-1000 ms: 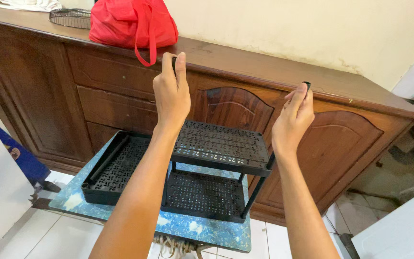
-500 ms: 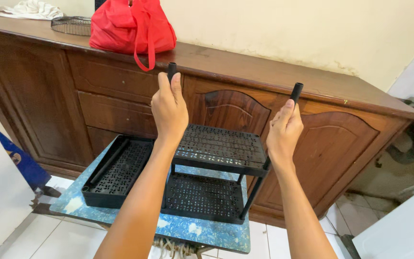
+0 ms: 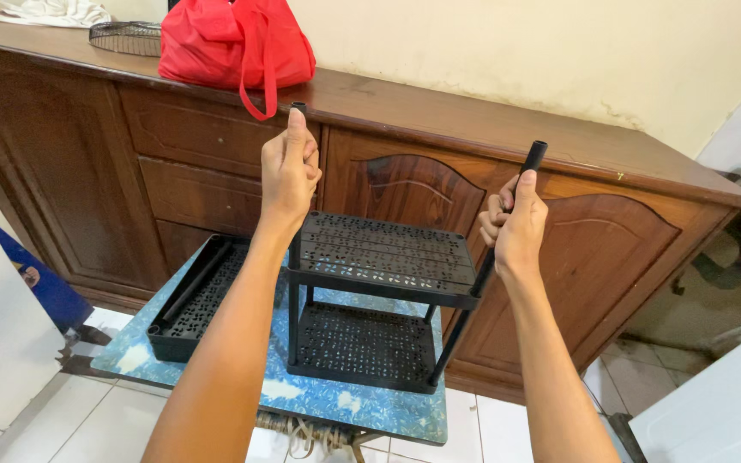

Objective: The person assembles a black plastic two-tier rack by inserting four black cylindrical legs into the corner holes of the trays. They handle each leg one at a time, aligning and pushing them into place on a small table.

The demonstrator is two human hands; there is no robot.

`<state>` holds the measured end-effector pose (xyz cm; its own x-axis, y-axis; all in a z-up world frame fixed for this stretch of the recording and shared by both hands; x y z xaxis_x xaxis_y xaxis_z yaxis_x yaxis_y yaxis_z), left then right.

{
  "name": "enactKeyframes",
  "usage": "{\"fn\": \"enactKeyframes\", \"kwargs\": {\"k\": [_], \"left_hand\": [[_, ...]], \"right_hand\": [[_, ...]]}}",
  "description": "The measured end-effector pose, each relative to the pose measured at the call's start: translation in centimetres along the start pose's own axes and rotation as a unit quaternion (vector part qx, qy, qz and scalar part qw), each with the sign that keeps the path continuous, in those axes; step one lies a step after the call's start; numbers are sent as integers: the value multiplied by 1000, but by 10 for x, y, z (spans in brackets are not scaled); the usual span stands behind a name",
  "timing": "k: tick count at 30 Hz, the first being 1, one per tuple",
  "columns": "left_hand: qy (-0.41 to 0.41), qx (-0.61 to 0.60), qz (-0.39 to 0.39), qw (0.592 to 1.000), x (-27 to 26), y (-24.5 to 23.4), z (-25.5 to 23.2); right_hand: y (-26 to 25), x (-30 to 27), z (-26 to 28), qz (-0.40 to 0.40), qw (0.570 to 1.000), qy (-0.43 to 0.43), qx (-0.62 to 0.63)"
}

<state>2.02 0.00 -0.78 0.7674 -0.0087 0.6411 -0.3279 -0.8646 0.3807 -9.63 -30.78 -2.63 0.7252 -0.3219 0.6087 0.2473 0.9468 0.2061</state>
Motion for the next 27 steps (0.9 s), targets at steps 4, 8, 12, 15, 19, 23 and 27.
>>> {"fn": "enactKeyframes", "kwargs": {"k": [4, 8, 12, 15, 19, 23, 27], "left_hand": [[51, 22, -7, 998, -7, 5, -9], [110, 125, -37, 985, -21, 10, -19], [139, 201, -56, 968, -24, 10, -22], [115, 297, -80, 945, -21, 6, -13], [133, 340, -43, 930, -36, 0, 6], [20, 522, -58, 851, -58, -14, 37], [-99, 600, -28, 793, -88, -19, 60]], "right_hand": [[0, -2, -3, 7, 999, -44, 24], [-3, -3, -9, -10, 998, -55, 21], [-5, -5, -11, -2, 998, -49, 24], [-3, -6, -9, 13, 998, -64, 22], [-1, -11, -5, 3, 998, -56, 17], [2, -22, -1, 17, 997, -70, 9], [4, -30, 1, 33, 997, -65, 23]]}}
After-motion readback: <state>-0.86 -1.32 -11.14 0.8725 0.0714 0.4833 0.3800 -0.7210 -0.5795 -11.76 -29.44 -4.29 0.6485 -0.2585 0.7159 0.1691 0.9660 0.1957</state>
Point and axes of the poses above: each hand's wrist, its own x-axis towards the middle knuckle, its own y-axis out of the palm, z = x × y, the point moved 5 cm from there along x, towards the middle knuckle, and after that the axes turned 2 degrees about -x, right-handed, at the moved point
